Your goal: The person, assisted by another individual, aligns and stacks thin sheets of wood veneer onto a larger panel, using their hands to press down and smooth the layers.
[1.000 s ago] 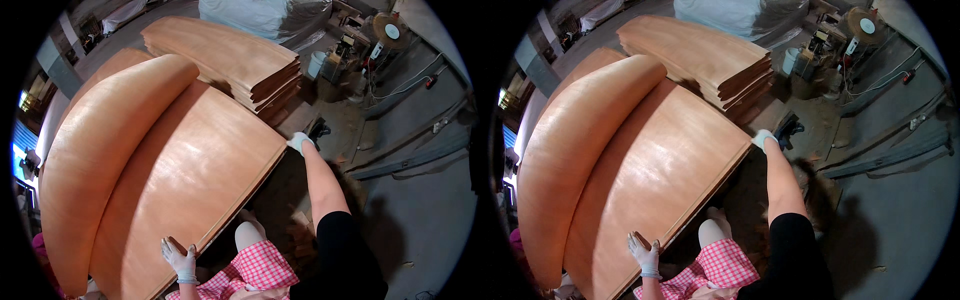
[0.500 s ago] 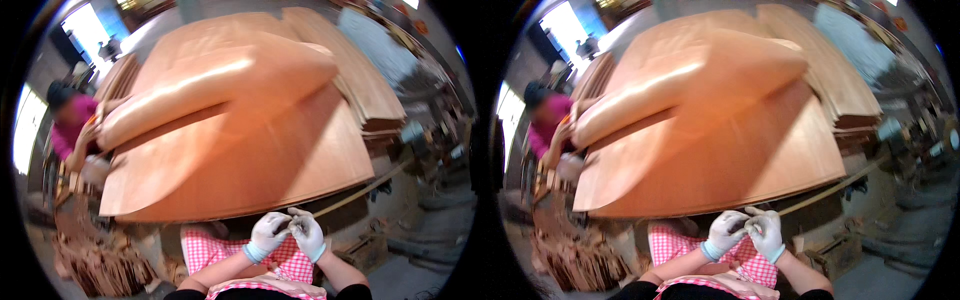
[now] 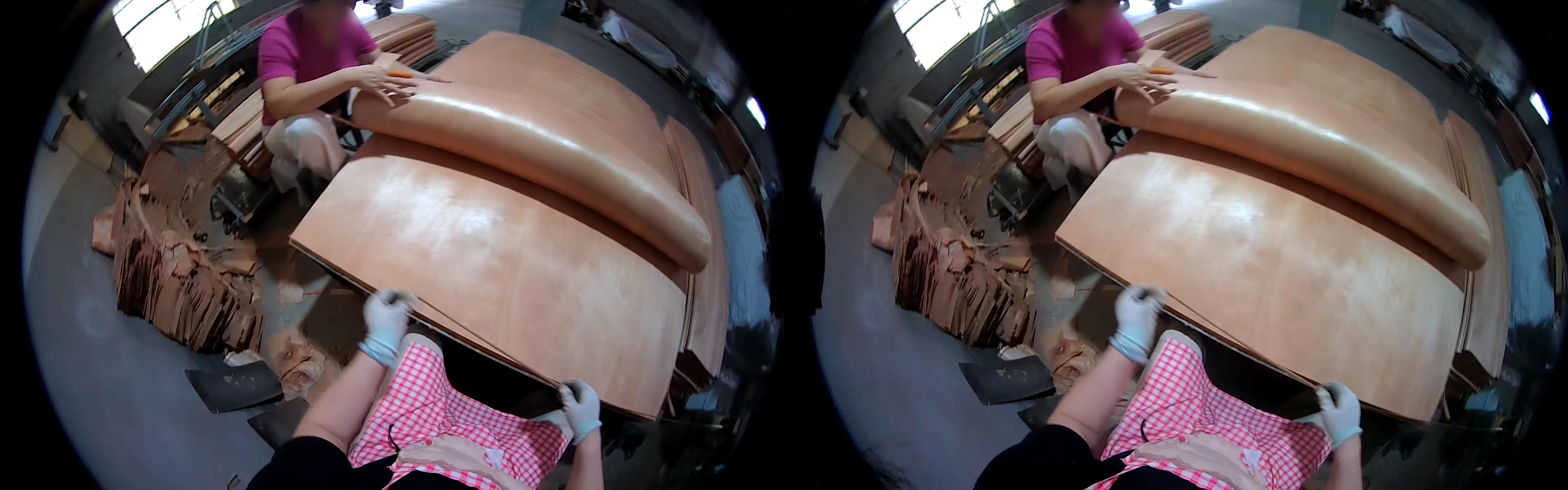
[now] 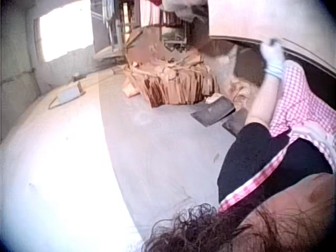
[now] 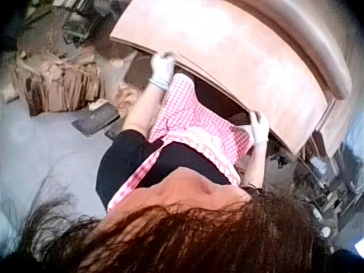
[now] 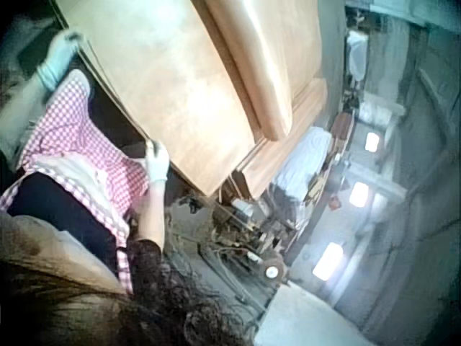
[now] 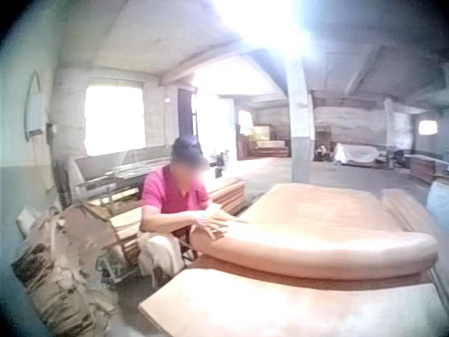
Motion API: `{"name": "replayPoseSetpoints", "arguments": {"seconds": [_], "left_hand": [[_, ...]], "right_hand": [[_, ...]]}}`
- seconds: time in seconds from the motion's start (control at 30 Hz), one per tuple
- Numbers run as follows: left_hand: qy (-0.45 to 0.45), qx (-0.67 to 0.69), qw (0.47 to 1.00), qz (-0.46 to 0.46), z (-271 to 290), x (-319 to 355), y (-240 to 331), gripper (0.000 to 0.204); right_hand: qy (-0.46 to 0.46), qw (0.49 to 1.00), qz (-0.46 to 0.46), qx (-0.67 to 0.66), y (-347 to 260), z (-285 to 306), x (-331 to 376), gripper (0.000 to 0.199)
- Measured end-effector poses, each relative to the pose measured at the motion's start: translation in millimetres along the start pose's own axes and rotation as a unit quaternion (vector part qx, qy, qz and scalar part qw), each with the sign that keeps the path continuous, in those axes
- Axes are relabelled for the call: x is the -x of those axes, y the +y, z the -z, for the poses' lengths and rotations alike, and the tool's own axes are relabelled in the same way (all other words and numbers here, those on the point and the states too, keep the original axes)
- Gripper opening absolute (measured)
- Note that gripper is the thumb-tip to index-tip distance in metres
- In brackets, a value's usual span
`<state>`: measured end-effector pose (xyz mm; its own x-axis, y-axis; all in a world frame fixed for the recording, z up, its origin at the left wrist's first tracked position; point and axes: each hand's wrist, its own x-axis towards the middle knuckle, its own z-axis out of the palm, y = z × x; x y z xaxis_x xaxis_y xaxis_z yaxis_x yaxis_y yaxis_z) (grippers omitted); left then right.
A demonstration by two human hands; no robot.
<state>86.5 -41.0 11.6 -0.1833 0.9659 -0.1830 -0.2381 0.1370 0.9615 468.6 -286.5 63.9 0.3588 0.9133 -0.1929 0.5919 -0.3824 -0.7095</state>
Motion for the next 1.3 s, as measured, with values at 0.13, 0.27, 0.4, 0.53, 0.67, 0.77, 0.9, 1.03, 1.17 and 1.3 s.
{"name": "replayPoseSetpoints", "arguments": {"seconds": [0.13,0.27,0.4,0.53,0.67,0.77,0.9,1.03,1.17,1.3], "left_hand": [[0.185,-0.158,0.967,-0.078,150.8,-139.3,17.7,0.009],[0.222,-0.319,0.911,-0.137,228.2,-203.9,48.0,0.012],[0.198,-0.417,0.884,-0.073,235.0,-235.6,43.5,0.022],[0.165,-0.470,0.864,-0.075,256.9,-248.6,15.9,0.026],[0.097,-0.375,0.921,-0.038,244.1,-250.6,14.1,0.029],[0.173,-0.530,0.827,-0.072,262.7,-253.0,31.2,0.053],[0.241,-0.674,0.682,-0.150,107.0,-168.6,67.1,0.070],[-0.118,-0.650,0.709,-0.246,-45.7,-41.7,-20.7,0.075],[-0.342,-0.569,0.685,-0.299,-185.3,114.5,-72.4,0.087],[-0.398,-0.598,0.639,-0.277,-216.7,138.8,-100.9,0.096]], "right_hand": [[-0.034,0.992,-0.094,0.079,23.7,30.3,-18.3,0.023],[0.023,0.982,-0.052,0.181,20.2,28.8,-20.3,0.025],[0.015,0.973,-0.088,0.212,-4.6,12.7,-33.3,0.032],[-0.044,0.958,-0.141,0.247,-18.1,6.1,-48.4,0.043],[-0.033,0.958,-0.190,0.214,17.8,9.8,-53.9,0.049],[-0.068,0.948,-0.200,0.237,26.0,-5.1,-76.7,0.048],[-0.094,0.945,-0.253,0.186,26.9,2.7,-67.4,0.048],[-0.085,0.956,-0.203,0.193,27.0,-1.9,-69.7,0.049],[-0.083,0.960,-0.196,0.183,31.7,-4.8,-67.8,0.047],[-0.096,0.968,-0.180,0.147,33.6,-0.7,-63.6,0.040]]}}
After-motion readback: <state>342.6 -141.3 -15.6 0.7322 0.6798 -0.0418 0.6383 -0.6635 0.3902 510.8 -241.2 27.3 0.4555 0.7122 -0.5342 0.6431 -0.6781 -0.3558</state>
